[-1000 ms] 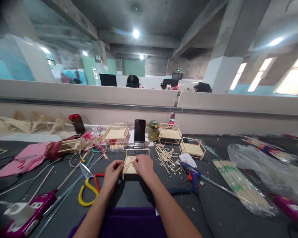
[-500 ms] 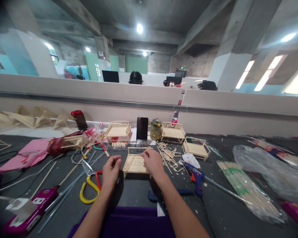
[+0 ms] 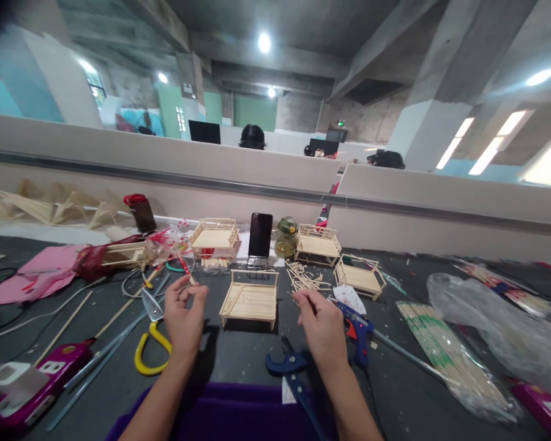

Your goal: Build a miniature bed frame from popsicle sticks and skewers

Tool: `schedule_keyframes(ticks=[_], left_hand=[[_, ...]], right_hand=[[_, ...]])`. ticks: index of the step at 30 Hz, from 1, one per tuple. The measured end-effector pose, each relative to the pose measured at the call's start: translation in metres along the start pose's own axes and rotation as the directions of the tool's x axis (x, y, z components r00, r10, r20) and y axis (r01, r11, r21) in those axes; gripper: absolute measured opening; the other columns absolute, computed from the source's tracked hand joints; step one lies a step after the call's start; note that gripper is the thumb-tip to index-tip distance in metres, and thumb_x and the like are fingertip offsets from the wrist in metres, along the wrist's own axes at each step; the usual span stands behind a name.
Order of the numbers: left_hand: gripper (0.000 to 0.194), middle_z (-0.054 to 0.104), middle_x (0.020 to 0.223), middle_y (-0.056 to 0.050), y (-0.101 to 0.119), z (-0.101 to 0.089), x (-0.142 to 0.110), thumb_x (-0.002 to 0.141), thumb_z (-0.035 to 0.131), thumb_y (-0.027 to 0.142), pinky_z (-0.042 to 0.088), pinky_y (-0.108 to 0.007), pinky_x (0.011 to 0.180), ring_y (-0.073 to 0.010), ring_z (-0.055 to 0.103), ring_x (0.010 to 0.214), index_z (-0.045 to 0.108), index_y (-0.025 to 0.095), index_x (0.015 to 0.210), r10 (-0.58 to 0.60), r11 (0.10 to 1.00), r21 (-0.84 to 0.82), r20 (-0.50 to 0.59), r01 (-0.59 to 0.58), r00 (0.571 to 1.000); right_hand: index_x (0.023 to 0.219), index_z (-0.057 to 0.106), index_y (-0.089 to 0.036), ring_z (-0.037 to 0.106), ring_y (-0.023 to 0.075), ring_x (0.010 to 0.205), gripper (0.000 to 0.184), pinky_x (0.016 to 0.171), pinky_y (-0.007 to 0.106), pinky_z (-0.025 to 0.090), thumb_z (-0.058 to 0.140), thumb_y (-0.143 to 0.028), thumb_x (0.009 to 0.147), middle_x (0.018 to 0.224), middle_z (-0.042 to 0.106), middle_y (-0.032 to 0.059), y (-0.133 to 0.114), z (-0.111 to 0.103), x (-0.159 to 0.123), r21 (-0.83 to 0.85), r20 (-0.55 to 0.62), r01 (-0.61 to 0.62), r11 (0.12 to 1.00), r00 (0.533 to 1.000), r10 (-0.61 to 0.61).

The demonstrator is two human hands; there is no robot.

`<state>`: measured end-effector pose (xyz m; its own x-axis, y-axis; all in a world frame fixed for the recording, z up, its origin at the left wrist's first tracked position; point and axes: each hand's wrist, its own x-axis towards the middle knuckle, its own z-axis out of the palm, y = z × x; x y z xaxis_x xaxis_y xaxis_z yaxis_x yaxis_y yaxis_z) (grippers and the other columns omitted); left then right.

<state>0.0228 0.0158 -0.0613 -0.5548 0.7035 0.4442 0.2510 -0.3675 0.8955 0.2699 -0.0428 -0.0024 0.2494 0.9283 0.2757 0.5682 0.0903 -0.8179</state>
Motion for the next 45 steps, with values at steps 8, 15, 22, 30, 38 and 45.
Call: schedule_keyframes(ticks=[8, 15, 22, 30, 38, 45], left_hand=[[0.061, 0.039, 0.145, -0.012, -0.001, 0.0, 0.003, 0.08, 0.066, 0.028, 0.029, -0.043, 0.113, -0.0264, 0.038, 0.134, 0.042, 0.022, 0.136, 0.226, 0.971, 0.098, -0.075, -0.219, 0.971], [0.054, 0.036, 0.145, -0.013, 0.006, -0.001, 0.0, 0.085, 0.062, 0.032, 0.029, -0.043, 0.113, -0.0266, 0.036, 0.135, 0.044, 0.022, 0.135, 0.191, 0.972, 0.156, -0.087, -0.176, 0.978], [0.045, 0.038, 0.144, -0.011, 0.017, -0.001, -0.004, 0.088, 0.057, 0.032, 0.027, -0.042, 0.112, -0.0253, 0.035, 0.135, 0.047, 0.022, 0.131, 0.173, 0.956, 0.24, -0.009, -0.166, 0.985], [0.032, 0.047, 0.135, -0.012, 0.014, 0.002, -0.005, 0.089, 0.054, 0.031, 0.03, -0.046, 0.11, -0.0256, 0.043, 0.129, 0.053, 0.02, 0.12, 0.142, 0.962, 0.22, 0.101, -0.162, 0.985], [0.025, 0.053, 0.124, -0.011, -0.006, 0.002, -0.001, 0.088, 0.052, 0.028, 0.038, -0.045, 0.102, -0.0259, 0.048, 0.121, 0.056, 0.021, 0.112, 0.119, 0.949, 0.26, 0.225, -0.178, 0.967], [0.016, 0.059, 0.1, -0.006, -0.015, 0.003, -0.002, 0.085, 0.049, 0.026, 0.049, -0.035, 0.073, -0.0204, 0.06, 0.083, 0.061, 0.02, 0.094, -0.083, 0.938, 0.335, 0.457, -0.085, 0.886]], right_hand=[[0.113, 0.064, -0.021, 0.066, 0.0188, 0.077, 0.032, 0.071, 0.03, 0.05, 0.046, -0.033, 0.089, 0.097, 0.071, 0.0067, -0.026, 0.0, -0.002, -0.184, -0.018, 0.221, 0.958, 0.973, -0.229], [0.099, 0.068, -0.024, 0.066, 0.0187, 0.065, 0.031, 0.061, 0.028, 0.049, 0.042, -0.04, 0.094, 0.072, 0.07, 0.0022, -0.02, -0.009, -0.004, -0.326, -0.01, 0.193, 0.925, 0.978, -0.208], [0.116, 0.062, -0.02, 0.058, 0.025, 0.113, 0.032, 0.097, 0.041, 0.044, 0.042, -0.026, 0.093, 0.12, 0.064, 0.0092, -0.001, 0.004, 0.003, -0.446, 0.105, 0.376, 0.812, 0.923, -0.37], [0.115, 0.063, -0.019, 0.062, 0.0223, 0.102, 0.029, 0.085, 0.031, 0.047, 0.047, -0.018, 0.091, 0.111, 0.066, 0.0085, -0.021, 0.024, 0.017, -0.511, 0.362, 0.308, 0.803, 0.924, -0.123], [0.096, 0.069, -0.022, 0.064, 0.0176, 0.09, 0.024, 0.072, 0.024, 0.042, 0.046, -0.022, 0.094, 0.097, 0.068, 0.0048, -0.023, 0.067, 0.047, -0.613, 0.442, 0.351, 0.708, 0.895, -0.06], [0.092, 0.067, -0.019, 0.065, 0.0175, 0.082, 0.023, 0.064, 0.024, 0.041, 0.044, -0.022, 0.095, 0.095, 0.066, 0.0081, -0.015, 0.094, 0.055, -0.732, 0.426, 0.359, 0.579, 0.904, -0.022]])
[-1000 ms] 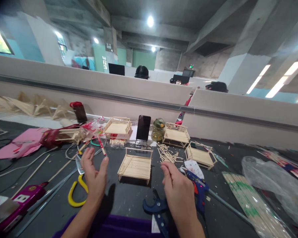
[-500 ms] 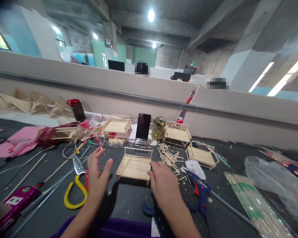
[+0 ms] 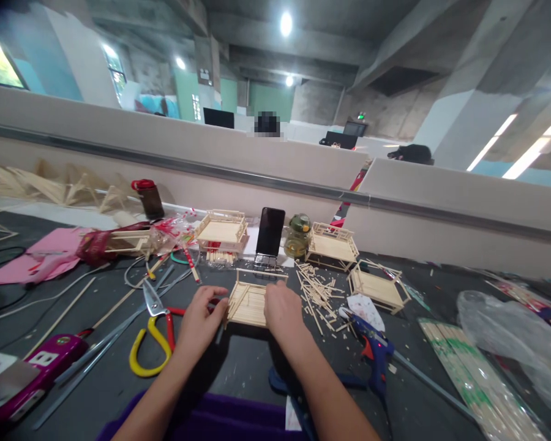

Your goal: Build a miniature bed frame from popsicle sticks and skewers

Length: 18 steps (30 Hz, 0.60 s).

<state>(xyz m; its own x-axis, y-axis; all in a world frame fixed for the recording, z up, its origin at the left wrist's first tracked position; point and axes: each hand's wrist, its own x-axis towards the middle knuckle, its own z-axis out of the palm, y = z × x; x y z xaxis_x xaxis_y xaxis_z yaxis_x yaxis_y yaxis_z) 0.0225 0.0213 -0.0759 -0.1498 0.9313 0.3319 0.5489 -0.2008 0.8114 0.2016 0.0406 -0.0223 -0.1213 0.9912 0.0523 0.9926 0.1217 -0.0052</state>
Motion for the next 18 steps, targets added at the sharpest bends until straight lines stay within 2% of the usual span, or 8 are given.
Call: schedule_keyframes(ticks=[8, 13, 18], left_hand=[[0.017, 0.06, 0.096, -0.004, 0.004, -0.001, -0.001, 0.086, 0.048, 0.024, 0.047, -0.032, 0.068, -0.0176, 0.06, 0.077, 0.061, 0.02, 0.096, -0.014, 1.0, 0.019, 0.039, 0.013, 0.999], [0.016, 0.061, 0.096, -0.005, 0.008, -0.002, -0.002, 0.086, 0.05, 0.026, 0.047, -0.032, 0.071, -0.018, 0.06, 0.079, 0.062, 0.02, 0.095, 0.005, 1.0, 0.0, 0.028, -0.005, 1.0], [0.016, 0.062, 0.096, -0.004, 0.011, -0.002, -0.003, 0.085, 0.05, 0.025, 0.047, -0.032, 0.073, -0.0186, 0.061, 0.08, 0.063, 0.019, 0.093, 0.001, 1.0, 0.021, 0.028, -0.001, 1.0]], right_hand=[[0.091, 0.067, -0.02, 0.065, 0.0169, 0.078, 0.025, 0.062, 0.025, 0.039, 0.043, -0.025, 0.096, 0.09, 0.067, 0.0067, -0.002, 0.0, 0.002, -0.004, -0.062, 0.056, 0.998, 0.996, -0.056], [0.091, 0.069, -0.023, 0.063, 0.0164, 0.087, 0.02, 0.067, 0.024, 0.039, 0.05, -0.029, 0.092, 0.094, 0.066, 0.0037, -0.005, 0.0, -0.001, 0.076, -0.043, 0.148, 0.986, 0.989, -0.145], [0.083, 0.068, -0.019, 0.061, 0.0178, 0.09, 0.017, 0.07, 0.024, 0.038, 0.053, -0.025, 0.089, 0.091, 0.066, 0.0049, -0.005, 0.007, 0.001, 0.075, -0.039, 0.115, 0.991, 0.993, -0.113]])
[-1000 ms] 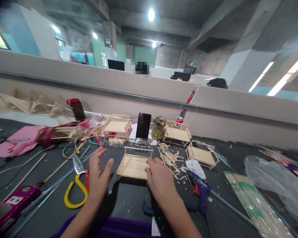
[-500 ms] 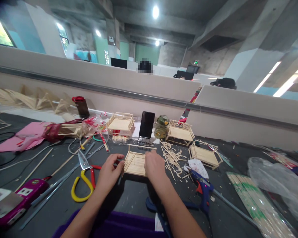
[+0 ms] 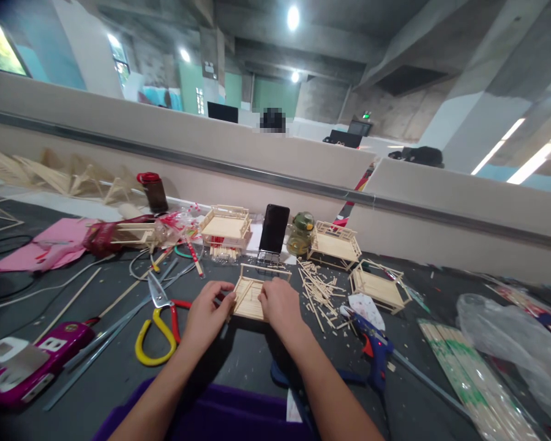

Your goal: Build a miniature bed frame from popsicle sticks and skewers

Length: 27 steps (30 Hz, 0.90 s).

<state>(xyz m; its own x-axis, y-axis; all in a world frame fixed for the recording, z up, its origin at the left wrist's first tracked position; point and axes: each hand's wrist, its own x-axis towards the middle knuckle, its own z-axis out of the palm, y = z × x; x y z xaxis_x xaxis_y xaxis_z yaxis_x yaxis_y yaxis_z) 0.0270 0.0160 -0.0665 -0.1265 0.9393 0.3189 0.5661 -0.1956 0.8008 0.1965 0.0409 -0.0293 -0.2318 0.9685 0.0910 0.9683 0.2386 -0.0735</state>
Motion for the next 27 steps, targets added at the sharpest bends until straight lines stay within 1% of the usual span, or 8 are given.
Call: schedule_keyframes(ticks=[3, 5, 7, 10, 13, 18, 23, 27], left_hand=[[0.014, 0.061, 0.094, -0.004, 0.002, 0.0, -0.001, 0.085, 0.051, 0.025, 0.047, -0.032, 0.073, -0.0185, 0.061, 0.079, 0.063, 0.019, 0.091, -0.002, 1.0, 0.008, 0.013, 0.002, 1.0], [0.012, 0.061, 0.092, -0.004, 0.003, 0.0, -0.002, 0.085, 0.052, 0.025, 0.047, -0.032, 0.073, -0.0185, 0.06, 0.078, 0.062, 0.02, 0.088, 0.0, 0.999, 0.037, 0.015, 0.0, 1.0], [0.01, 0.06, 0.091, -0.004, 0.004, 0.0, -0.002, 0.084, 0.054, 0.026, 0.046, -0.032, 0.074, -0.0193, 0.059, 0.079, 0.062, 0.021, 0.085, 0.013, 0.996, 0.085, 0.018, -0.015, 1.0], [0.007, 0.058, 0.09, -0.004, 0.005, 0.001, -0.004, 0.083, 0.056, 0.025, 0.045, -0.033, 0.076, -0.0213, 0.058, 0.086, 0.061, 0.021, 0.081, 0.047, 0.986, 0.16, 0.027, -0.051, 0.998], [0.006, 0.056, 0.09, -0.004, 0.007, 0.002, -0.005, 0.082, 0.057, 0.023, 0.045, -0.033, 0.076, -0.0219, 0.057, 0.088, 0.059, 0.021, 0.077, 0.063, 0.977, 0.201, 0.048, -0.071, 0.997], [0.01, 0.054, 0.089, -0.003, 0.009, 0.002, -0.007, 0.082, 0.058, 0.02, 0.044, -0.032, 0.076, -0.0208, 0.056, 0.088, 0.056, 0.021, 0.072, 0.073, 0.979, 0.187, 0.063, -0.083, 0.995], [0.011, 0.054, 0.088, -0.003, 0.008, 0.004, -0.008, 0.083, 0.056, 0.019, 0.043, -0.031, 0.075, -0.0199, 0.056, 0.086, 0.055, 0.021, 0.072, 0.063, 0.98, 0.186, 0.072, -0.076, 0.995], [0.009, 0.054, 0.088, -0.003, 0.007, 0.006, -0.008, 0.084, 0.055, 0.019, 0.042, -0.031, 0.074, -0.0198, 0.055, 0.085, 0.055, 0.021, 0.075, 0.065, 0.975, 0.209, 0.067, -0.078, 0.996]], right_hand=[[0.084, 0.065, -0.018, 0.061, 0.0162, 0.086, 0.021, 0.069, 0.024, 0.038, 0.047, -0.023, 0.093, 0.09, 0.066, 0.0047, -0.003, 0.002, 0.002, 0.008, -0.054, -0.008, 1.0, 0.998, 0.009], [0.09, 0.064, -0.018, 0.062, 0.0148, 0.083, 0.022, 0.066, 0.024, 0.038, 0.044, -0.024, 0.095, 0.094, 0.065, 0.0044, -0.006, 0.002, 0.004, 0.017, -0.102, -0.019, 1.0, 0.995, 0.021], [0.095, 0.064, -0.019, 0.062, 0.014, 0.08, 0.023, 0.064, 0.024, 0.038, 0.042, -0.027, 0.097, 0.1, 0.064, 0.0045, -0.009, 0.001, 0.007, 0.004, -0.121, -0.005, 1.0, 0.993, 0.005], [0.094, 0.065, -0.02, 0.064, 0.0147, 0.078, 0.028, 0.064, 0.024, 0.04, 0.04, -0.03, 0.098, 0.1, 0.064, 0.0063, -0.012, 0.004, 0.012, -0.055, -0.081, 0.038, 0.998, 0.996, -0.042], [0.092, 0.066, -0.019, 0.065, 0.0163, 0.08, 0.03, 0.066, 0.025, 0.041, 0.039, -0.028, 0.098, 0.097, 0.064, 0.0079, -0.015, 0.007, 0.017, -0.1, -0.041, 0.066, 0.993, 0.997, -0.071], [0.093, 0.066, -0.017, 0.067, 0.0191, 0.082, 0.022, 0.067, 0.027, 0.045, 0.046, -0.028, 0.095, 0.099, 0.064, 0.0102, -0.02, 0.009, 0.022, -0.147, -0.006, 0.063, 0.987, 0.998, -0.065], [0.097, 0.062, -0.015, 0.067, 0.0197, 0.082, 0.021, 0.067, 0.027, 0.045, 0.043, -0.023, 0.095, 0.1, 0.063, 0.0118, -0.024, 0.01, 0.023, -0.157, -0.016, 0.057, 0.986, 0.998, -0.06], [0.097, 0.059, -0.015, 0.065, 0.0178, 0.079, 0.02, 0.064, 0.026, 0.043, 0.04, -0.023, 0.096, 0.098, 0.062, 0.0092, -0.022, 0.005, 0.016, -0.136, -0.071, 0.054, 0.989, 0.995, -0.064]])
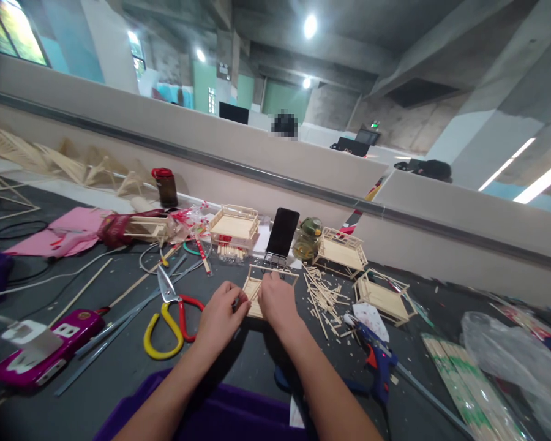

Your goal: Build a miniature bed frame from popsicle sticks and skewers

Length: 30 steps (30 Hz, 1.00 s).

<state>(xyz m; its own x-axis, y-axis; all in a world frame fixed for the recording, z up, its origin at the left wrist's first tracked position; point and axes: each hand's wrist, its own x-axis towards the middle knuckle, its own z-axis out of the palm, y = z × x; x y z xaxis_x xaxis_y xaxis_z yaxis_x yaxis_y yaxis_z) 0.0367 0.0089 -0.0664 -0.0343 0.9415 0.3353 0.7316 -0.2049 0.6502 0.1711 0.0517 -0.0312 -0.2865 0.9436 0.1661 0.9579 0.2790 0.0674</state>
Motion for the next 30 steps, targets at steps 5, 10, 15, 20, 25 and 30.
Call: schedule_keyframes(ticks=[5, 10, 15, 20, 25, 30], left_hand=[[0.009, 0.055, 0.088, -0.003, -0.001, 0.002, -0.001, 0.084, 0.055, 0.019, 0.042, -0.03, 0.075, -0.0197, 0.056, 0.087, 0.056, 0.021, 0.075, 0.012, 1.0, -0.01, -0.017, -0.012, 1.0], [0.01, 0.055, 0.087, -0.003, -0.003, 0.002, -0.001, 0.084, 0.053, 0.02, 0.044, -0.031, 0.074, -0.0194, 0.057, 0.083, 0.059, 0.021, 0.077, -0.009, 0.995, -0.095, -0.031, 0.006, 0.999], [0.011, 0.058, 0.088, -0.002, -0.009, 0.002, 0.003, 0.086, 0.05, 0.025, 0.044, -0.03, 0.068, -0.0167, 0.057, 0.072, 0.06, 0.021, 0.085, -0.1, 0.982, -0.166, -0.058, 0.089, 0.993], [0.019, 0.065, 0.091, -0.004, -0.025, 0.011, 0.008, 0.082, 0.054, 0.031, 0.046, -0.03, 0.068, -0.0165, 0.059, 0.071, 0.061, 0.019, 0.095, -0.232, 0.906, -0.362, 0.009, 0.219, 0.973], [0.023, 0.067, 0.081, -0.003, -0.036, 0.02, 0.011, 0.076, 0.058, 0.034, 0.045, -0.027, 0.062, -0.016, 0.059, 0.066, 0.063, 0.017, 0.092, -0.293, 0.832, -0.474, 0.063, 0.287, 0.954], [0.025, 0.063, 0.067, 0.0, -0.037, 0.022, 0.013, 0.071, 0.063, 0.035, 0.044, -0.026, 0.058, -0.0153, 0.058, 0.06, 0.064, 0.017, 0.088, -0.33, 0.755, -0.572, 0.093, 0.322, 0.939]], right_hand=[[0.092, 0.057, -0.016, 0.06, 0.0158, 0.078, 0.018, 0.063, 0.024, 0.037, 0.04, -0.02, 0.096, 0.092, 0.062, 0.0069, 0.014, -0.018, -0.019, 0.058, -0.109, -0.077, 0.995, 0.991, 0.082], [0.084, 0.055, -0.019, 0.056, 0.0151, 0.068, 0.023, 0.058, 0.025, 0.031, 0.036, -0.024, 0.097, 0.08, 0.061, 0.0026, 0.04, -0.03, -0.044, 0.152, -0.209, -0.158, 0.976, 0.96, 0.188], [0.079, 0.061, -0.02, 0.06, 0.0167, 0.068, 0.034, 0.059, 0.025, 0.031, 0.038, -0.037, 0.098, 0.074, 0.066, 0.0033, 0.052, -0.027, -0.055, 0.191, -0.141, -0.17, 0.967, 0.97, 0.199], [0.101, 0.066, -0.024, 0.067, 0.0168, 0.082, 0.025, 0.065, 0.023, 0.037, 0.041, -0.029, 0.097, 0.091, 0.074, 0.0033, 0.03, -0.009, -0.037, 0.08, -0.052, -0.011, 0.997, 0.999, 0.015], [0.093, 0.065, -0.019, 0.07, 0.0197, 0.078, 0.026, 0.064, 0.024, 0.04, 0.041, -0.027, 0.097, 0.087, 0.074, 0.0082, 0.008, 0.005, -0.005, -0.046, -0.003, 0.039, 0.998, 0.999, -0.039], [0.089, 0.064, -0.016, 0.071, 0.0231, 0.078, 0.019, 0.064, 0.027, 0.043, 0.045, -0.019, 0.092, 0.084, 0.074, 0.0119, 0.003, 0.01, 0.011, -0.081, 0.016, 0.053, 0.995, 0.999, -0.052]])
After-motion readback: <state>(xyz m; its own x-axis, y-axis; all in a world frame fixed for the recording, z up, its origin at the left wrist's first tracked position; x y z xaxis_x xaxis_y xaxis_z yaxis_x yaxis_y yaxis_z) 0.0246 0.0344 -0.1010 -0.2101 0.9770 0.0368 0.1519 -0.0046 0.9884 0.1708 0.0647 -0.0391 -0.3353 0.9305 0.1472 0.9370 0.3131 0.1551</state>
